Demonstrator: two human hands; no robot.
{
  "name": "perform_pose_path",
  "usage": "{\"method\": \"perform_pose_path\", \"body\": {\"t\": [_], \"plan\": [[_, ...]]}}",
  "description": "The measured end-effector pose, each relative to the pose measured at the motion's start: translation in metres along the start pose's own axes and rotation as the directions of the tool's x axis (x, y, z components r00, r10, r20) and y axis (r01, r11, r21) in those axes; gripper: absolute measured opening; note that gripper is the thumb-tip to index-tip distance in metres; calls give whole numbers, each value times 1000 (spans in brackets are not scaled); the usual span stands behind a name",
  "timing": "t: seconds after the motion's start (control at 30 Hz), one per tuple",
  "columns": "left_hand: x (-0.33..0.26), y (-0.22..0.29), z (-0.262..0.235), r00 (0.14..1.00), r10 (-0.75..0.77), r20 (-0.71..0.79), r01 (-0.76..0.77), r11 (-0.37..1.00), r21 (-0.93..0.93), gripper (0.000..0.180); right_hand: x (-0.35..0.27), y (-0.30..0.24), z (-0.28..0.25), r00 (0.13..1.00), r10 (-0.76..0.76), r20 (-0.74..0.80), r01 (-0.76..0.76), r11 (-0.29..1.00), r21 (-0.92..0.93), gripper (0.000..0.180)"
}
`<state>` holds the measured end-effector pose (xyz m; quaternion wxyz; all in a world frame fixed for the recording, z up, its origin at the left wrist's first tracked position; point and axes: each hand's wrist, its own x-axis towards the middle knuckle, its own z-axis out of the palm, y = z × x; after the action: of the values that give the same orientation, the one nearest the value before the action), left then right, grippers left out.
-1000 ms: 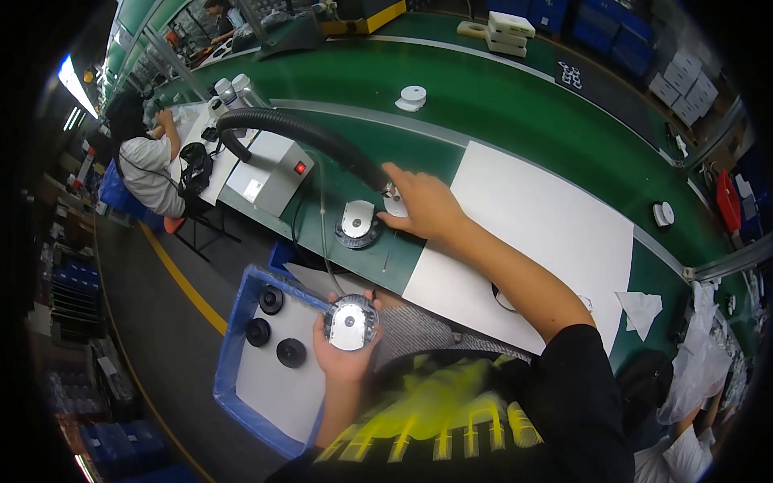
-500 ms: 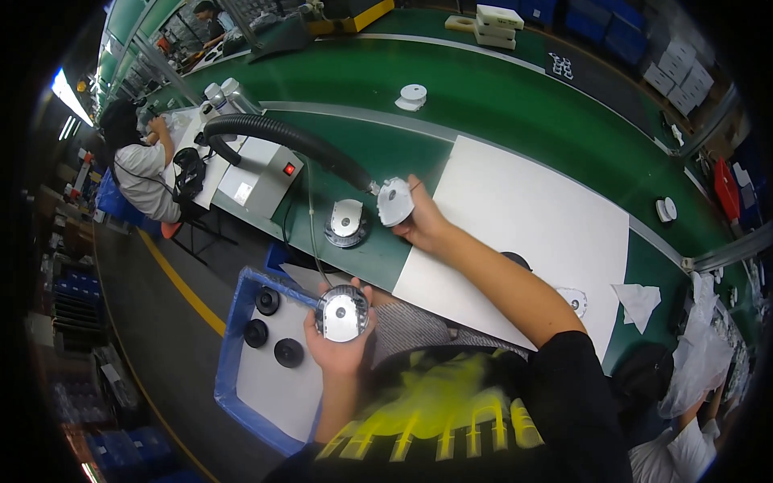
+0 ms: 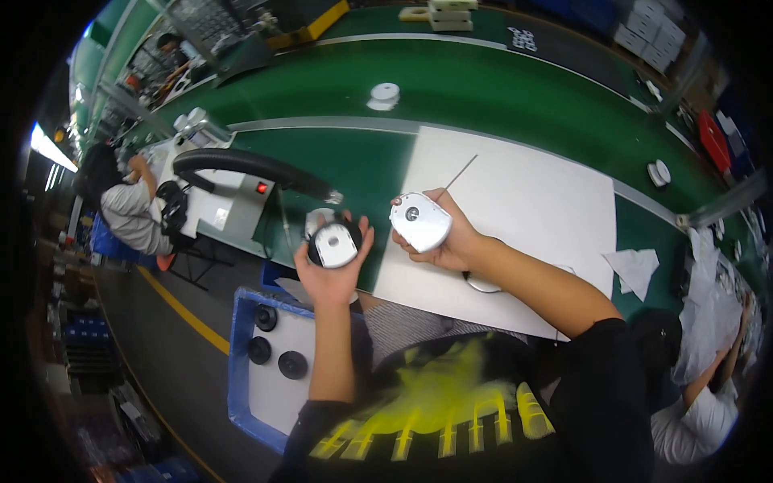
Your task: The person assembles small electronic fans by hand, combining fan components, housings, and electronic components.
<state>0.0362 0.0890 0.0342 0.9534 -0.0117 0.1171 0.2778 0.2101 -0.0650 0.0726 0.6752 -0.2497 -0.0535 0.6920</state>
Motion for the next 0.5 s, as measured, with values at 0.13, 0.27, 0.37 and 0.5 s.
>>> {"method": "perform_pose_path", "body": {"t": [0.13,0.27,0.37,0.5], "plan": [[46,-17,19,997,-65,-33,63,996,-69,44,-57,3,31,988,-121,100,124,992,-23,46],[41,-61,16,963,-270,-6,267,955,-127,44,-83,1,26,952,-304,32,305,936,-175,50],[6,-103,36,969,-232,79,224,970,98,49,-92,-5,23,794,-603,70,552,668,-499,48],[-29,-149,63,916,52,399,-292,768,570,52,-108,-5,17,530,-769,359,349,-188,-918,45]]}}
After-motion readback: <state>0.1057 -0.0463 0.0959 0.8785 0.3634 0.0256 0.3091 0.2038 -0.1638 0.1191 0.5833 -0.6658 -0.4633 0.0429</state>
